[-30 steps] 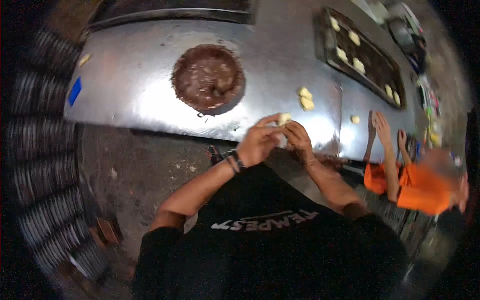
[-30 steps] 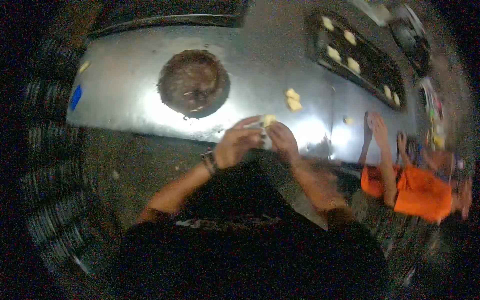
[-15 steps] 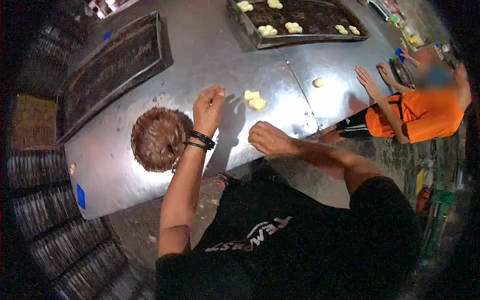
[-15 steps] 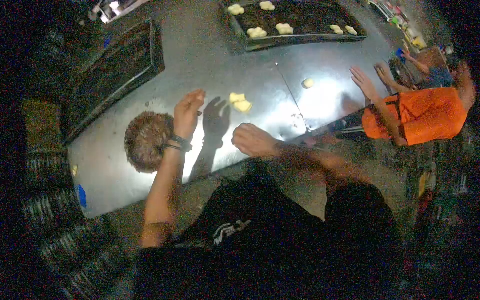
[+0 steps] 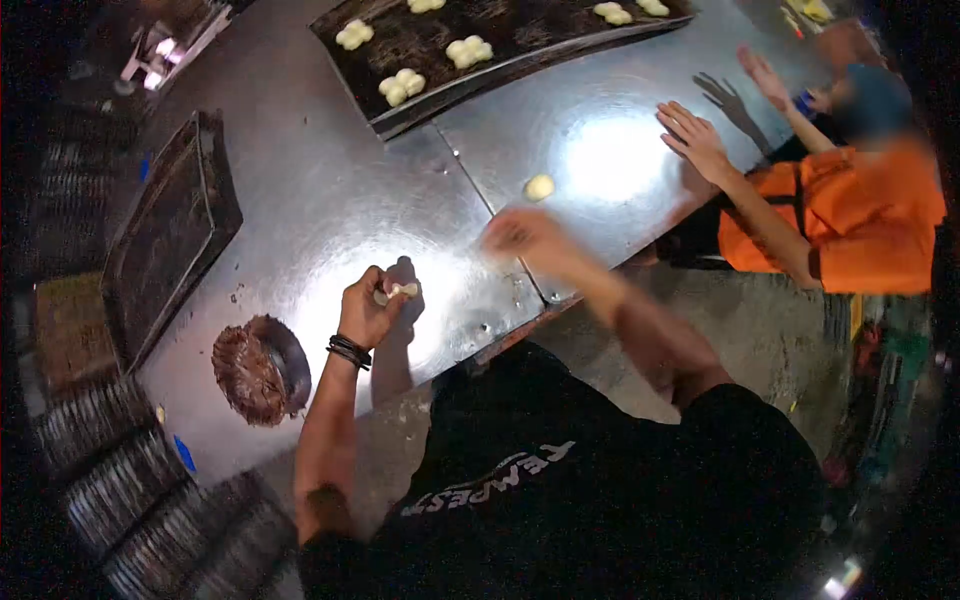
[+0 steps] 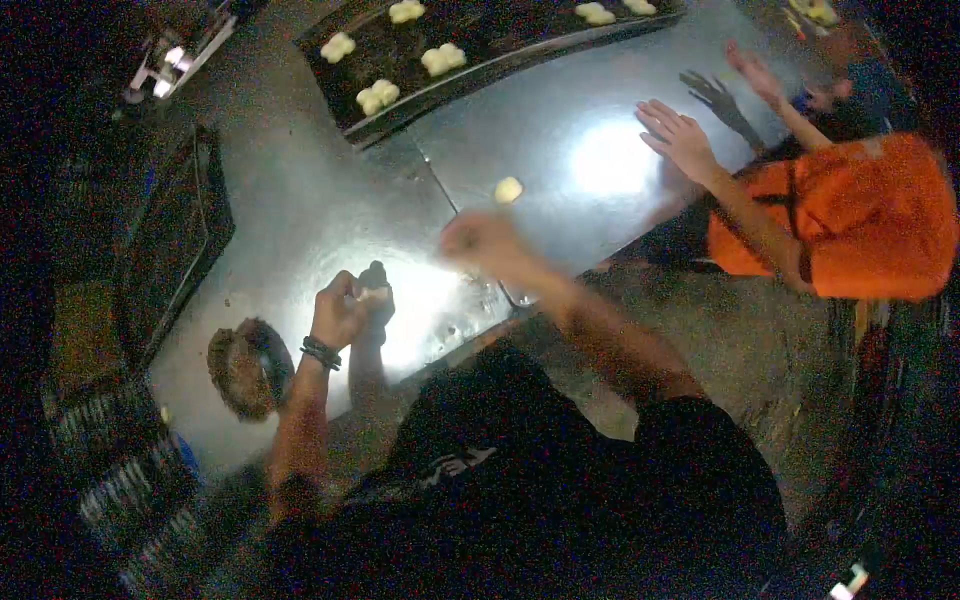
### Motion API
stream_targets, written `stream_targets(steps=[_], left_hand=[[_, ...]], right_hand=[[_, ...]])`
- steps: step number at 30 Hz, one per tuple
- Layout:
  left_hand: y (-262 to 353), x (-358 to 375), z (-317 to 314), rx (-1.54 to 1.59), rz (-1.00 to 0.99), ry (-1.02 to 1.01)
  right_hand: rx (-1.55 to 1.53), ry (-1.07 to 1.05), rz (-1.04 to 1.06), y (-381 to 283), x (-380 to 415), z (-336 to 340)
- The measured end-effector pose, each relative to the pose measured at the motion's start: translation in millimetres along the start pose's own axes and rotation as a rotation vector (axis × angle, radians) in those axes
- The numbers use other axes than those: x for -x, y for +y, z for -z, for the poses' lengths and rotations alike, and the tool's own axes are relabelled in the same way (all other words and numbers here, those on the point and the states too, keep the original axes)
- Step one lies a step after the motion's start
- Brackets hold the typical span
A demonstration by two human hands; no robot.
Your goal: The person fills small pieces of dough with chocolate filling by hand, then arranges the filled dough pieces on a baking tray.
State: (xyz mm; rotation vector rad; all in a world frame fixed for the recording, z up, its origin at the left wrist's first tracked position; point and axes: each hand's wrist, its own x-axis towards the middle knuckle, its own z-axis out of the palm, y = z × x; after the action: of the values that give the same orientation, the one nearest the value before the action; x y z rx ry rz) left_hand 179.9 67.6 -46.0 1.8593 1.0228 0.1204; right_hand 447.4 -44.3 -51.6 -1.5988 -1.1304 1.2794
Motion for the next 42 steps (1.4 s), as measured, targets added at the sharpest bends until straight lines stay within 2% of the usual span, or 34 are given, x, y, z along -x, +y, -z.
stream_targets(steps=[1, 2, 3, 4, 7, 10, 11, 12, 14, 15, 16, 18, 19, 21, 22, 23, 25, 27, 28, 30, 31, 33, 36, 38, 41, 42], left_hand=[[-7, 4, -6, 0.191, -0.042, 0.043], [-10, 9, -10, 0.379, -0.09, 0.089], [8, 17, -9, 0.553, 0.043, 0.062], [6, 21, -13, 0.747, 0.076, 0.078], [33, 32, -20, 1.031, 0.031, 0.136], [42, 33, -30, 1.205, 0.0, 0.133], [45, 33, -30, 1.279, -0.015, 0.097], [47, 32, -31, 1.354, -0.045, 0.077], [50, 34, -33, 1.194, -0.101, 0.121], [47, 37, -30, 1.166, -0.064, 0.14], [45, 43, -26, 1.095, -0.072, 0.191], [42, 54, -14, 0.953, -0.078, 0.278], [31, 56, -10, 0.998, -0.126, 0.332], [31, 65, 8, 0.976, -0.088, 0.499], [31, 68, 17, 0.975, -0.089, 0.575], [18, 66, 20, 0.914, -0.135, 0.659], [9, 70, 31, 1.123, -0.167, 0.674], [15, 83, 46, 1.165, -0.2, 0.614], [9, 82, 48, 0.906, -0.278, 0.614], [-9, 61, 51, -0.198, -0.578, 0.841], [-8, 57, 45, 0.089, -0.531, 0.758], [13, 57, 40, 0.646, -0.431, 0.576], [38, 83, 38, 0.723, -0.063, 0.694], [28, 86, 24, 0.637, -0.174, 0.918], [0, 102, 5, 0.309, -0.266, 1.076], [-5, 111, 1, 0.351, -0.21, 1.09]], right_hand=[[0.02, 0.229, 0.042, 32, -17, 32], [-0.102, 0.34, -0.013, 27, -19, 62], [0.094, 0.459, -0.049, 17, -24, 76], [0.297, 0.574, -0.079, 13, -28, 86], [0.358, 0.178, -0.255, 31, -45, 111], [0.464, 0.176, -0.103, 2, -33, 94], [0.409, 0.178, -0.029, -9, -26, 77], [0.435, 0.103, 0.075, -24, -20, 54], [-0.254, -0.15, 0.075, -40, -6, -1], [-0.48, -0.22, 0.045, -61, 6, -28], [-0.472, -0.224, 0.078, -59, 11, -49], [-0.48, -0.142, 0.019, -45, 7, -62], [-0.556, -0.067, 0.017, -46, 7, -58], [-0.738, 0.032, 0.033, -58, 8, -46], [-0.71, 0.128, 0.013, -65, 7, -39], [-0.774, 0.106, 0.078, -55, 0, -28], [-1.009, 0.365, 0.079, -102, -2, -37], [-1.168, 0.076, 0.212, -111, -6, -35], [-1.194, -0.031, 0.289, -121, -4, -43], [-1.218, -0.071, 0.224, -136, -3, -75], [-1.16, -0.261, 0.209, -135, -7, -87], [-0.966, -0.21, 0.254, -139, -3, -132], [-0.593, -0.123, 0.35, -114, -5, -168], [-0.391, -0.119, 0.234, -115, 7, -179], [-0.306, -0.333, 0.037, -90, 6, -177], [-0.29, -0.428, -0.011, -90, 5, -178]])
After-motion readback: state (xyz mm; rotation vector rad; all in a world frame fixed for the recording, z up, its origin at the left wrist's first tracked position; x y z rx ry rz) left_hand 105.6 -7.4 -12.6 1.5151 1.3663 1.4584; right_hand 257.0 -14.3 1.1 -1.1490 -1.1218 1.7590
